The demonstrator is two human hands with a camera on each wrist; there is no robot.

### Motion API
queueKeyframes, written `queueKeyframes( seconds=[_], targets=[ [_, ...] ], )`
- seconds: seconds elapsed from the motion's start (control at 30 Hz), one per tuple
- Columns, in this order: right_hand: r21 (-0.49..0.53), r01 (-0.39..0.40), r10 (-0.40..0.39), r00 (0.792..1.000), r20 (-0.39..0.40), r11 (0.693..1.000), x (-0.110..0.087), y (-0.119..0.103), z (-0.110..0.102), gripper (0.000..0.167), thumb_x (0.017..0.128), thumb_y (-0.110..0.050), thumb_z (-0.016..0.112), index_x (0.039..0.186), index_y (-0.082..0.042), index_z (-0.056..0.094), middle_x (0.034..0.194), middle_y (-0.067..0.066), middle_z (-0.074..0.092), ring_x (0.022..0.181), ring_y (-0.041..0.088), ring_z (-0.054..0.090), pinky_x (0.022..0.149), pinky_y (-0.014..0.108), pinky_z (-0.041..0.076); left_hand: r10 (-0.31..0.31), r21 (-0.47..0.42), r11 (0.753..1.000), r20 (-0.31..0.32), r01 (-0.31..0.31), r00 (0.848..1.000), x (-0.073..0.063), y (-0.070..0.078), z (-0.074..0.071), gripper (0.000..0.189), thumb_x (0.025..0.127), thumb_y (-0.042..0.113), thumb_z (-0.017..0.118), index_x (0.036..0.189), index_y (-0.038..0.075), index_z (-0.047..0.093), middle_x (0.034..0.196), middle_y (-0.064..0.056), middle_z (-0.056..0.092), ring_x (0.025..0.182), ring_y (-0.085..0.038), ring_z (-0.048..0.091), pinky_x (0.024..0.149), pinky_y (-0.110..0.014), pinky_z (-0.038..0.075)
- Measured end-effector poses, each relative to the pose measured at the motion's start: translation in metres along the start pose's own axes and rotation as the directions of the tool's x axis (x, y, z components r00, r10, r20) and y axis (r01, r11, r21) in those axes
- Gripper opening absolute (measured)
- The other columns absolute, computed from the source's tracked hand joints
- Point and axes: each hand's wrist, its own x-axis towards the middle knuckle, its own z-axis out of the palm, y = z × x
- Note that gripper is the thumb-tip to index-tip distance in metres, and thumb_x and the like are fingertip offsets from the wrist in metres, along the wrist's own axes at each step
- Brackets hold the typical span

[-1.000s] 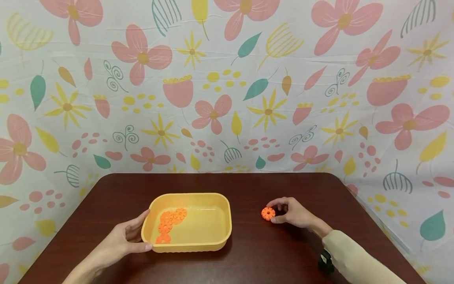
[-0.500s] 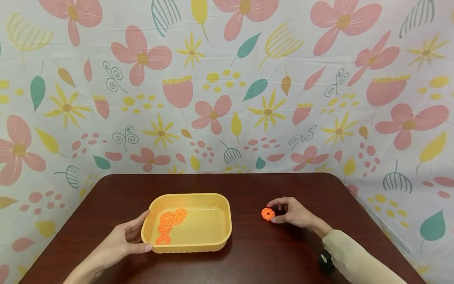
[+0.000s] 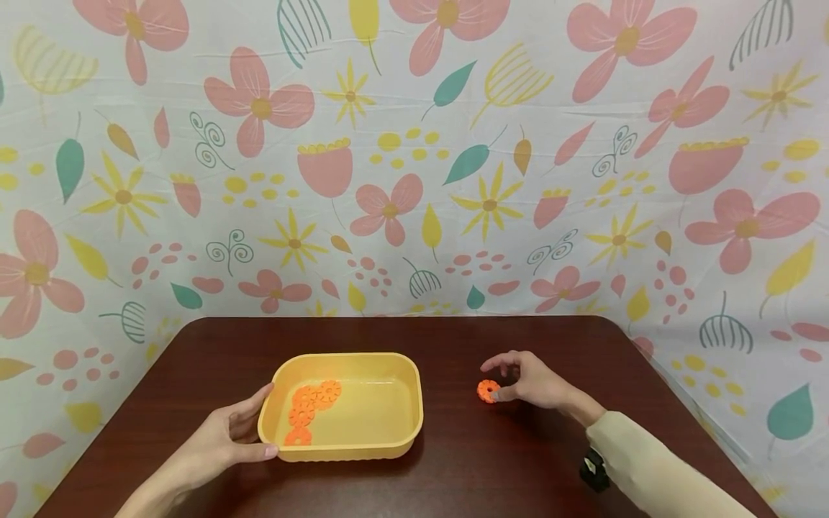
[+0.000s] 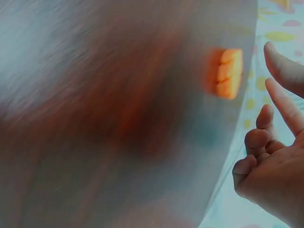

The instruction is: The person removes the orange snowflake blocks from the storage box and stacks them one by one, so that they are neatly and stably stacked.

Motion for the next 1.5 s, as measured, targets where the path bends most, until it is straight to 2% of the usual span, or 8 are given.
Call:
queueKeyframes(
  seconds=[0.33, 0.5, 0.77, 0.93, 1.13, 1.23, 1.33, 1.5],
  targets=[
    [0.002, 0.093, -0.093, 0.995, 0.039, 0.996, 0.026, -0.05, 0.021, 0.036, 0.085, -0.012, 0.09, 0.119, -0.009, 0.077, 0.093, 0.005, 0.056, 0.09, 0.04, 0.051, 0.068, 0.03, 0.041, 0.015, 0.014, 1.0, -0.008, -0.015, 1.0, -0.002, 0.0, -0.001, 0.101, 0.09, 0.012, 0.085, 0.166, -0.003, 0.021, 0.167, -0.029, 0.022, 0.149, -0.051, 0.03, 0.102, -0.04, 0.054],
    [0.009, 0.18, -0.18, 0.982, 0.063, 0.984, 0.042, -0.071, 0.039, 0.036, 0.084, -0.012, 0.091, 0.117, -0.008, 0.078, 0.091, 0.003, 0.056, 0.086, 0.034, 0.051, 0.07, 0.03, 0.039, 0.023, 0.014, 1.0, -0.004, -0.023, 1.0, -0.002, 0.0, -0.001, 0.1, 0.09, 0.012, 0.085, 0.166, -0.002, 0.021, 0.168, -0.029, 0.021, 0.15, -0.052, 0.028, 0.102, -0.043, 0.054],
    [0.053, 0.24, -0.246, 0.959, 0.144, 0.969, 0.061, -0.104, 0.068, 0.037, 0.086, -0.012, 0.088, 0.121, -0.007, 0.077, 0.093, 0.016, 0.055, 0.074, 0.024, 0.043, 0.069, 0.028, 0.035, 0.046, 0.018, 0.999, 0.001, -0.046, 0.999, 0.0, -0.001, -0.001, 0.1, 0.09, 0.012, 0.085, 0.166, -0.004, 0.021, 0.167, -0.029, 0.024, 0.149, -0.051, 0.029, 0.102, -0.041, 0.053],
    [0.052, 0.272, -0.277, 0.942, 0.188, 0.961, 0.075, -0.118, 0.089, 0.035, 0.086, -0.01, 0.088, 0.119, -0.01, 0.078, 0.09, 0.005, 0.056, 0.082, 0.032, 0.048, 0.071, 0.028, 0.035, 0.039, 0.02, 0.999, -0.016, -0.038, 0.999, 0.0, -0.003, -0.001, 0.101, 0.089, 0.013, 0.087, 0.166, -0.003, 0.023, 0.167, -0.029, 0.024, 0.15, -0.051, 0.029, 0.103, -0.043, 0.053],
    [0.09, 0.268, -0.282, 0.93, 0.237, 0.959, 0.085, -0.13, 0.114, 0.036, 0.086, -0.007, 0.088, 0.12, -0.014, 0.077, 0.091, -0.003, 0.057, 0.09, 0.032, 0.051, 0.071, 0.028, 0.035, 0.036, -0.003, 0.999, -0.018, -0.036, 0.999, 0.0, -0.003, -0.002, 0.101, 0.089, 0.01, 0.086, 0.166, -0.004, 0.022, 0.168, -0.029, 0.021, 0.15, -0.051, 0.028, 0.103, -0.043, 0.053],
    [0.117, 0.274, -0.295, 0.924, 0.245, 0.955, 0.09, -0.134, 0.125, 0.037, 0.085, -0.004, 0.088, 0.119, -0.011, 0.077, 0.091, -0.001, 0.059, 0.089, 0.033, 0.051, 0.07, 0.026, 0.034, 0.05, -0.013, 0.999, -0.011, -0.05, 0.999, 0.0, -0.002, -0.001, 0.1, 0.09, 0.009, 0.085, 0.165, -0.006, 0.02, 0.168, -0.03, 0.019, 0.149, -0.052, 0.028, 0.102, -0.041, 0.053],
    [0.129, 0.292, -0.317, 0.912, 0.26, 0.948, 0.095, -0.137, 0.136, 0.037, 0.083, -0.002, 0.088, 0.119, -0.004, 0.077, 0.092, 0.01, 0.063, 0.086, 0.033, 0.051, 0.07, 0.023, 0.035, 0.064, -0.018, 0.998, -0.004, -0.064, 0.998, 0.0, -0.002, -0.001, 0.099, 0.091, 0.008, 0.084, 0.165, -0.006, 0.019, 0.167, -0.031, 0.019, 0.149, -0.052, 0.029, 0.101, -0.039, 0.054],
    [0.119, 0.291, -0.314, 0.898, 0.309, 0.949, 0.1, -0.142, 0.15, 0.04, 0.083, -0.004, 0.088, 0.121, 0.001, 0.076, 0.108, 0.02, 0.071, 0.091, 0.038, 0.054, 0.074, 0.022, 0.039, 0.042, -0.003, 0.999, -0.018, -0.042, 0.999, 0.0, -0.003, -0.001, 0.099, 0.091, 0.011, 0.084, 0.165, -0.005, 0.021, 0.168, -0.029, 0.022, 0.149, -0.049, 0.03, 0.101, -0.037, 0.054]
  ],
)
